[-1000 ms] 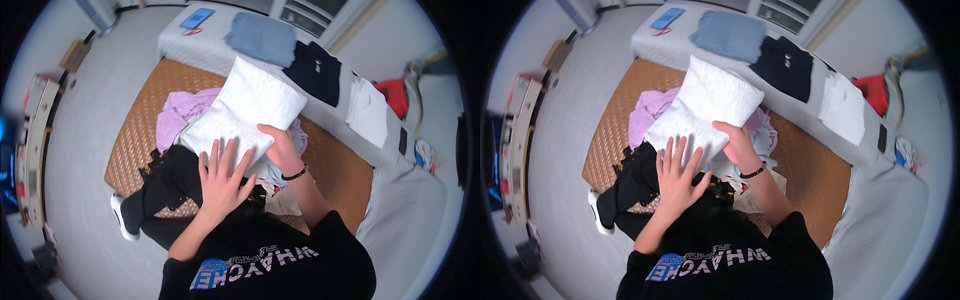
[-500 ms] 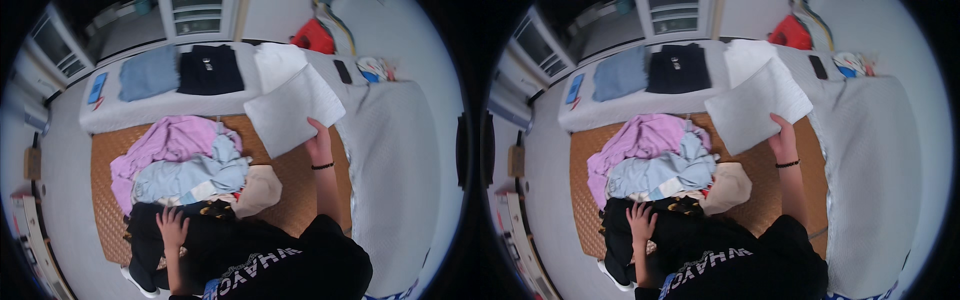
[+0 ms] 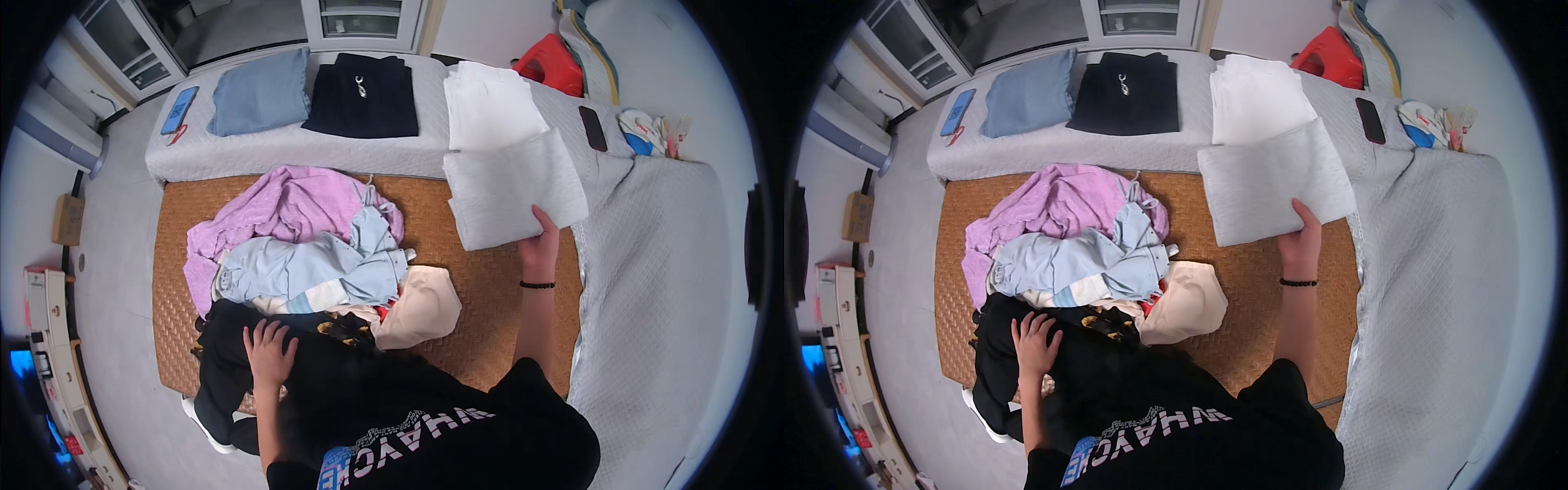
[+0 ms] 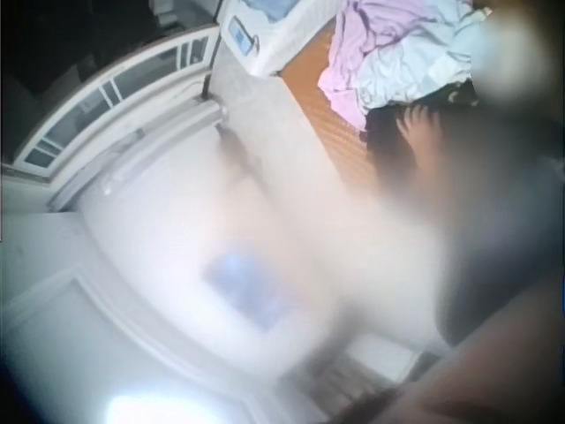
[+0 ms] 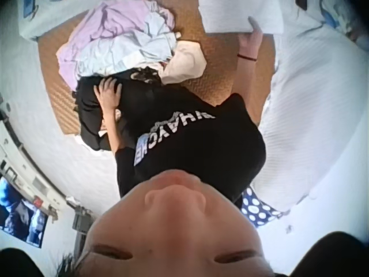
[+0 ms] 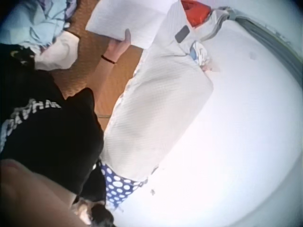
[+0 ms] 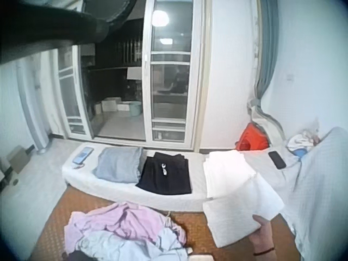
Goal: The person sits on a woven mat on the floor and folds a white t-shirt and a light blue polka-dotted shirt. They smooth out the garments, fold the sleeves and body, and place the finished items into a neat stack on the bed.
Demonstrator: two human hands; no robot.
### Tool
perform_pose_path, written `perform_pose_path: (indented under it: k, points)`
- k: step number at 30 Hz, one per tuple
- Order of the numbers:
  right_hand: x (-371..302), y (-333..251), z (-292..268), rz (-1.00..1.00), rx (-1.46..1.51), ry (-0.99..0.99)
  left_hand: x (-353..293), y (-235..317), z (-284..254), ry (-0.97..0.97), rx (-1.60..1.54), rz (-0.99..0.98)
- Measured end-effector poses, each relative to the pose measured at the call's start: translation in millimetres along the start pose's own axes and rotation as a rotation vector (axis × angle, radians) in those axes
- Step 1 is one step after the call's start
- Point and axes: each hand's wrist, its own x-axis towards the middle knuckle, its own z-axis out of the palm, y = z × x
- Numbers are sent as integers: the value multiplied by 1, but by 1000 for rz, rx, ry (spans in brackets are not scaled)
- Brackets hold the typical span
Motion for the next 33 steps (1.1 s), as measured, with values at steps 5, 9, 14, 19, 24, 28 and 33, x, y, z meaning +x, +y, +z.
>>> perform_pose_path:
  k: [5,9,14,19,24,28,33]
  points:
    - [-7,25,23,35,40,-62,-10,5,1,81,6,-18]
    - [-13,33,35,48,57,-59,-9,12,-1,105,-7,-29]
    - [-14,31,35,-32,54,-65,-8,12,9,166,-12,-60]
    - [68,4,35,-154,162,-141,-4,14,15,206,-4,-82]
    - [201,-37,56,-190,142,-121,1,13,21,237,3,-93]
    - [246,-91,76,-174,70,-291,6,12,23,228,2,-116]
    - [267,-143,91,-277,-158,-382,15,12,27,220,-31,-122]
